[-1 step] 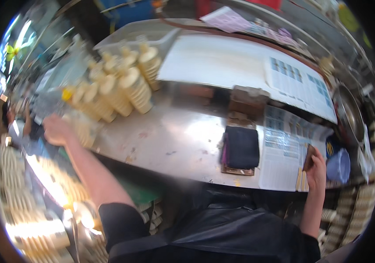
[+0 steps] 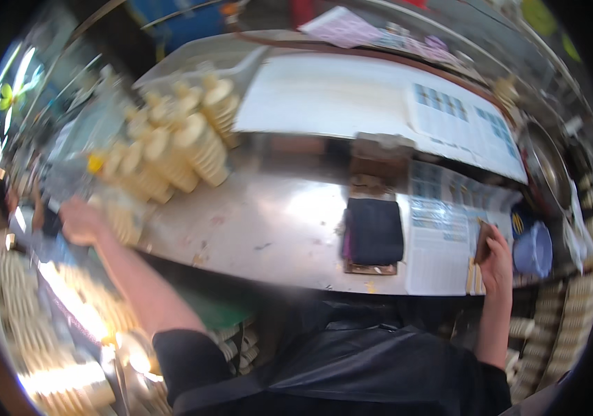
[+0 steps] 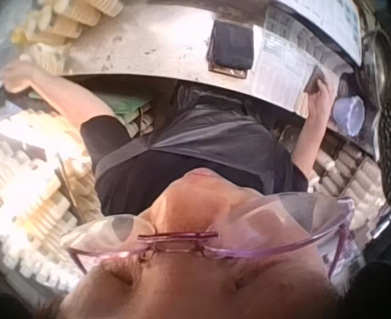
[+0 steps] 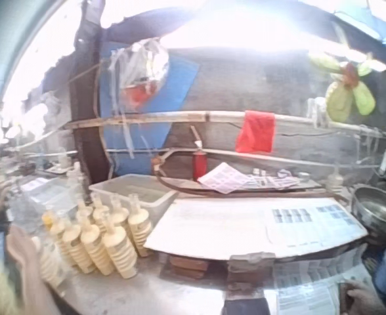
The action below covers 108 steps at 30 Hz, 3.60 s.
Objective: The person repeatedly applies adhesive labels to the neck and body of cream-colored plastic bottles. They pick up each bottle, smooth the label onto the surface, and place the finished bottle aside. The process is repeated for multiple bottles in a continuous sequence.
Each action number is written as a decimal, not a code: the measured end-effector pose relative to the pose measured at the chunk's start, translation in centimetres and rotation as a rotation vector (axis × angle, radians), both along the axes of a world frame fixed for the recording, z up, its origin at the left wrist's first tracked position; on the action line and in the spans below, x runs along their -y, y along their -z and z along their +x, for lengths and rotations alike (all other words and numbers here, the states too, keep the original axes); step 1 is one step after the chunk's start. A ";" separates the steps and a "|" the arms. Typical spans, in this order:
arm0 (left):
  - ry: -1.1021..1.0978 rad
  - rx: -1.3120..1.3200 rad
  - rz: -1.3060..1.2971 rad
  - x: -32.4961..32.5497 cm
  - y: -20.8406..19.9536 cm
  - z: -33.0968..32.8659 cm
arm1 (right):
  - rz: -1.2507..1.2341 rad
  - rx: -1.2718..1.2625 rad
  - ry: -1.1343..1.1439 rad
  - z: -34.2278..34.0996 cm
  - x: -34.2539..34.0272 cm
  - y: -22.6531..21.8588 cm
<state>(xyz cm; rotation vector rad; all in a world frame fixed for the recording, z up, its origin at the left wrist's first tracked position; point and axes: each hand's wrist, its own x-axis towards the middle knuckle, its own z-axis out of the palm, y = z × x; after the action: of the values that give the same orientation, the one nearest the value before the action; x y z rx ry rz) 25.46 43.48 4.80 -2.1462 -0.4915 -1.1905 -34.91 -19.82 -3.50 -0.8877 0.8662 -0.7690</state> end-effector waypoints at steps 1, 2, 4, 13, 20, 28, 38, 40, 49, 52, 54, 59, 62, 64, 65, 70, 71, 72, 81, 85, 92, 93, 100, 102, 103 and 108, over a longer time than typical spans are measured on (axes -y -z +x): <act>-0.043 -0.017 0.033 -2.0 0.1 0.8 | 0.001 -0.040 -0.008 -0.3 0.1 1.0; -0.084 -0.035 0.057 -4.1 0.6 1.7 | 0.003 -0.074 -0.021 0.2 -0.7 0.7; -0.096 -0.054 0.067 -6.5 1.2 4.1 | 0.033 -0.079 -0.042 0.5 -2.0 0.4; 0.131 0.070 -0.076 -3.4 0.7 8.0 | 0.198 -0.239 -0.038 -5.2 -5.3 -6.4; 0.329 0.168 -0.182 1.2 -0.1 6.2 | -0.603 -1.677 0.719 -26.9 -2.9 -4.7; 0.792 0.172 -0.356 8.5 -2.8 5.0 | -0.318 -1.864 0.835 -41.0 4.3 -0.1; 1.336 -0.342 -0.903 24.4 -8.9 -10.9 | 0.018 -1.721 0.815 -54.3 12.9 7.9; 1.380 -0.413 -0.916 25.5 -8.2 -11.5 | -0.116 -1.703 0.851 -55.9 13.6 10.0; 1.540 -0.587 -0.996 27.2 -8.1 -14.2 | -0.111 -1.949 0.470 -46.6 9.9 7.0; 1.592 -0.633 -1.061 29.4 -7.2 -15.4 | -0.007 -2.126 0.505 -45.7 6.0 1.8; 1.618 -0.652 -1.047 31.1 -7.6 -17.0 | 0.057 -2.175 0.557 -47.3 4.3 1.6; 1.779 -0.753 -1.227 35.3 -4.8 -17.6 | 0.037 -2.135 0.378 -52.8 1.8 5.4; 1.850 -0.841 -1.314 36.6 -3.9 -19.4 | -0.020 -2.034 0.435 -50.5 1.8 6.1; 1.830 -0.883 -1.299 36.9 -3.8 -21.3 | -0.016 -1.928 0.549 -48.3 2.0 5.6; 1.857 -0.910 -1.356 37.3 -3.2 -21.9 | -0.070 -1.910 0.564 -49.7 1.8 6.0; 1.909 -1.100 -1.529 37.9 -0.6 -23.2 | -0.082 -1.876 0.640 -55.1 1.4 7.5; 1.910 -1.098 -1.533 37.7 -0.7 -23.4 | -0.047 -1.905 0.599 -54.5 1.4 7.1; 1.911 -1.097 -1.538 37.5 -0.7 -23.6 | -0.013 -1.865 0.603 -53.5 1.8 6.9; 1.847 -1.144 -1.607 37.7 -0.2 -24.9 | -0.369 -1.986 0.447 -44.8 -1.0 5.4; 1.954 -1.323 -1.423 40.1 -0.6 -27.6 | -0.493 -1.645 0.422 -40.9 -2.4 -1.2; 2.235 -1.915 -0.876 45.1 -0.1 -38.2 | -0.870 -1.120 -0.197 -20.7 -7.1 -18.9; 2.282 -1.976 -0.794 45.3 -0.2 -39.4 | -0.944 -0.982 -0.315 -18.3 -6.6 -19.8; 1.918 -2.646 -1.359 43.3 0.7 -40.1 | -0.776 -0.426 -0.561 0.2 -3.5 -20.4; 1.711 -2.538 -1.714 41.5 1.8 -38.0 | -0.699 -0.260 -0.539 4.6 -2.3 -16.7; 1.615 -2.500 -1.873 41.1 3.1 -37.0 | -0.716 -0.236 -0.496 6.3 -1.7 -14.7; 1.484 -2.180 -2.501 39.2 4.0 -32.4 | -0.627 -0.364 -0.700 11.9 -6.4 -6.7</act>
<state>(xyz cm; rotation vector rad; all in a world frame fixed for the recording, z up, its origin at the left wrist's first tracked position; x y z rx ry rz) -6.94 4.31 0.83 0.7766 -0.5568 -1.3054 -23.02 -13.39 3.16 -1.8068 0.5491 -0.2478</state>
